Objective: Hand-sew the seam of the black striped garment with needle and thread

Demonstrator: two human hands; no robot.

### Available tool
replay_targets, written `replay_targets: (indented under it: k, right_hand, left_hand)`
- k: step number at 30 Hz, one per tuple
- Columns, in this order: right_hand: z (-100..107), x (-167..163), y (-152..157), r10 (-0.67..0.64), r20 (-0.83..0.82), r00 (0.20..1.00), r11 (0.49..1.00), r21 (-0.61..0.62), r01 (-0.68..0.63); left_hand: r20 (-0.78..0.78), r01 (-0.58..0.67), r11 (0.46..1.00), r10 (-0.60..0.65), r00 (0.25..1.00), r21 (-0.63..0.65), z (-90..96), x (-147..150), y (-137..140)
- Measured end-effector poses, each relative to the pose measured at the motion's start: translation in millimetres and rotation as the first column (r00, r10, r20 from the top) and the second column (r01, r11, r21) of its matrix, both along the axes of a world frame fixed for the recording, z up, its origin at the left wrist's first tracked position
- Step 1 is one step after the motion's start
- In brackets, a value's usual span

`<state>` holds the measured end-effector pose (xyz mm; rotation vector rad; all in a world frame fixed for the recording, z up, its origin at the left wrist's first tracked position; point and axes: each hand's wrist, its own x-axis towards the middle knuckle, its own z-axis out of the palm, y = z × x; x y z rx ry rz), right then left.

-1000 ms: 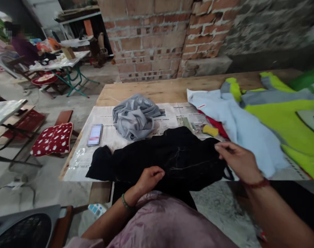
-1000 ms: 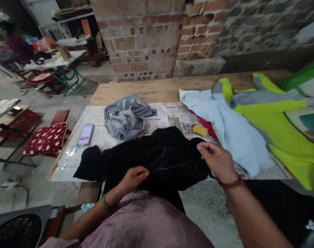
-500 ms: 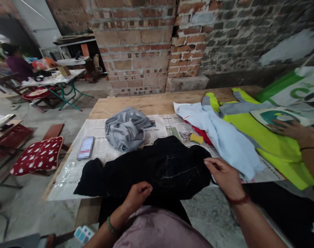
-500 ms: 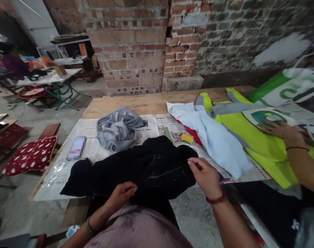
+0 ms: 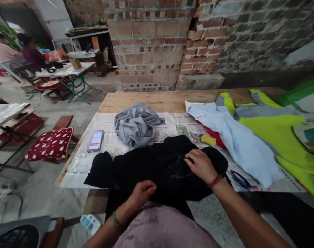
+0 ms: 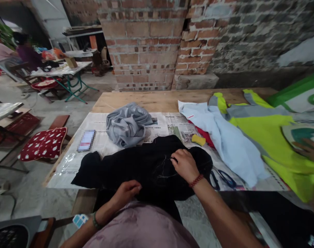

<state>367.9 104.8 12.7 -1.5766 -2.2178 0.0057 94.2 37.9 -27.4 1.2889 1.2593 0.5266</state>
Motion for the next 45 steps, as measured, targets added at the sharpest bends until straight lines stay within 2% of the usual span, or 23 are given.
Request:
replay_targets:
  k: [5, 13, 18, 22, 26, 30, 32, 34, 36, 40, 42, 45]
  right_hand:
    - [1.2, -5.1, 1.1, 0.016, 0.116, 0.993, 1.0, 0.009, -0.017]
    - [-4.2, -1.5, 3.6, 0.042, 0.215, 0.976, 0.999, 0.006, -0.044]
    - [-5.3, -1.3, 5.6, 0.089, 0.277, 0.957, 0.996, -0.024, -0.086]
    - [4.2, 0.6, 3.1, 0.124, 0.251, 0.96, 0.992, -0.052, -0.114]
    - [27.0, 6.6, -6.3, 0.228, 0.259, 0.939, 0.973, -0.092, -0.211]
    - [65.7, 5.0, -25.0, 0.316, 0.278, 0.907, 0.949, -0.088, -0.303]
    - [86.1, -0.8, -36.2, 0.346, 0.272, 0.898, 0.938, -0.089, -0.334]
    - [103.2, -8.4, -46.6, 0.381, 0.233, 0.895, 0.924, -0.101, -0.368]
    - [115.9, -16.4, -55.5, 0.41, 0.177, 0.895, 0.912, -0.108, -0.396]
    - [131.3, -30.5, -67.8, 0.437, 0.113, 0.893, 0.899, -0.095, -0.428]
    - [136.7, -36.1, -72.0, 0.445, 0.096, 0.89, 0.895, -0.082, -0.438]
    - [141.8, -43.1, -76.4, 0.438, -0.008, 0.899, 0.895, -0.089, -0.437]
  left_hand:
    - [-0.011, 0.011, 1.0, -0.011, 1.0, -0.019, 1.1, -4.2, -0.2]
    - [0.015, 0.03, 0.999, -0.03, 0.999, -0.027, -7.3, -9.3, -8.3]
    - [0.005, 0.031, 0.998, -0.031, 1.0, -0.051, -3.9, -11.6, -14.3]
    - [0.017, 0.033, 0.998, -0.032, 0.999, -0.055, -1.5, -14.3, -20.0]
    - [0.019, 0.033, 0.999, -0.032, 0.999, -0.042, 3.5, -15.3, -20.0]
    - [0.011, 0.026, 0.998, -0.026, 1.0, 0.061, 27.9, -8.8, -5.7]
    - [-0.001, 0.021, 0.981, -0.021, 1.0, 0.194, 48.1, -0.5, 4.3]
    - [0.024, 0.032, 0.906, -0.046, 0.999, 0.422, 69.7, 11.0, 12.5]
    - [0.089, 0.026, 0.829, -0.092, 0.992, 0.559, 88.4, 24.1, 16.6]
    - [0.151, 0.124, 0.754, -0.285, 0.947, 0.645, 109.2, 45.5, 12.0]
    - [0.192, 0.154, 0.766, -0.342, 0.92, 0.624, 113.1, 50.7, 6.5]
    - [0.334, 0.105, 0.875, -0.288, 0.898, 0.472, 118.4, 51.2, -0.8]
